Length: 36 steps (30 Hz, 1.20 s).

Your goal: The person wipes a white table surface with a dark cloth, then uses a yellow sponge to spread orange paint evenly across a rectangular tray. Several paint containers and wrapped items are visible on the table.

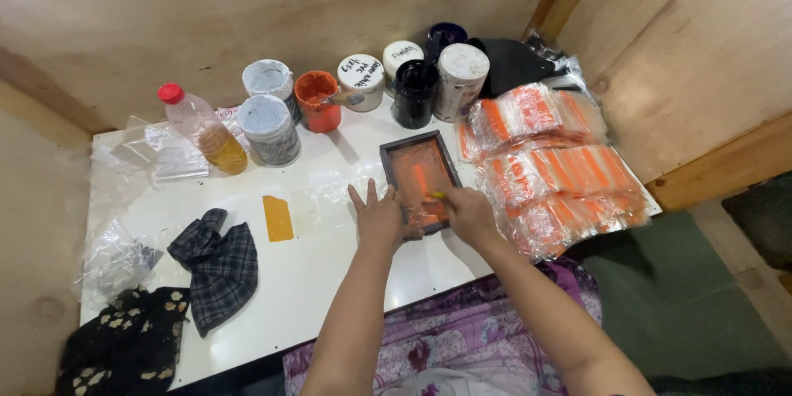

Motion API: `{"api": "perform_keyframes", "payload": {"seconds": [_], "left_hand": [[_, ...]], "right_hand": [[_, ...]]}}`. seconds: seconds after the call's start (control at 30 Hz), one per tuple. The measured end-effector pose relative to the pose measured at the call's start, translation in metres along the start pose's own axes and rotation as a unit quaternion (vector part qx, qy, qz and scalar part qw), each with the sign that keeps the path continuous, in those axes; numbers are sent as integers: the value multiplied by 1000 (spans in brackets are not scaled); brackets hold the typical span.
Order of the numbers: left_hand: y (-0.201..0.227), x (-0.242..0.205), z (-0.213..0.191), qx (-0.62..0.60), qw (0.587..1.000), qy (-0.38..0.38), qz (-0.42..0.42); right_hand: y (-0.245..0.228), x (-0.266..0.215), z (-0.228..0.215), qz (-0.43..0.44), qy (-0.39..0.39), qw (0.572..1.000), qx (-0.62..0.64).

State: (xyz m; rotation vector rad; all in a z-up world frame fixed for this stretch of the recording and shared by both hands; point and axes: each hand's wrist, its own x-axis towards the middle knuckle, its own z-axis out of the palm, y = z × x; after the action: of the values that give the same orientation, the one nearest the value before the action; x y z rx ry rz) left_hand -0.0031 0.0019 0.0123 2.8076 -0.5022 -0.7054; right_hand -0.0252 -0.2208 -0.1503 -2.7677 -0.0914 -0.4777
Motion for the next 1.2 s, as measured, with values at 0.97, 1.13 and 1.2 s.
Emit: {"api": "perform_keyframes", "payload": {"seconds": [0.97, 1.13, 1.2], "left_hand": [[-9, 1, -3, -55, 998, -13, 20], [-8, -1, -2, -51, 998, -9, 18], [-6, -2, -6, -47, 999, -3, 14]], "right_hand": [[-19, 135, 51, -177, -16, 981, -82], [-17, 131, 31, -241, -42, 969, -20], [-15, 129, 36, -286, -45, 957, -13]]}}
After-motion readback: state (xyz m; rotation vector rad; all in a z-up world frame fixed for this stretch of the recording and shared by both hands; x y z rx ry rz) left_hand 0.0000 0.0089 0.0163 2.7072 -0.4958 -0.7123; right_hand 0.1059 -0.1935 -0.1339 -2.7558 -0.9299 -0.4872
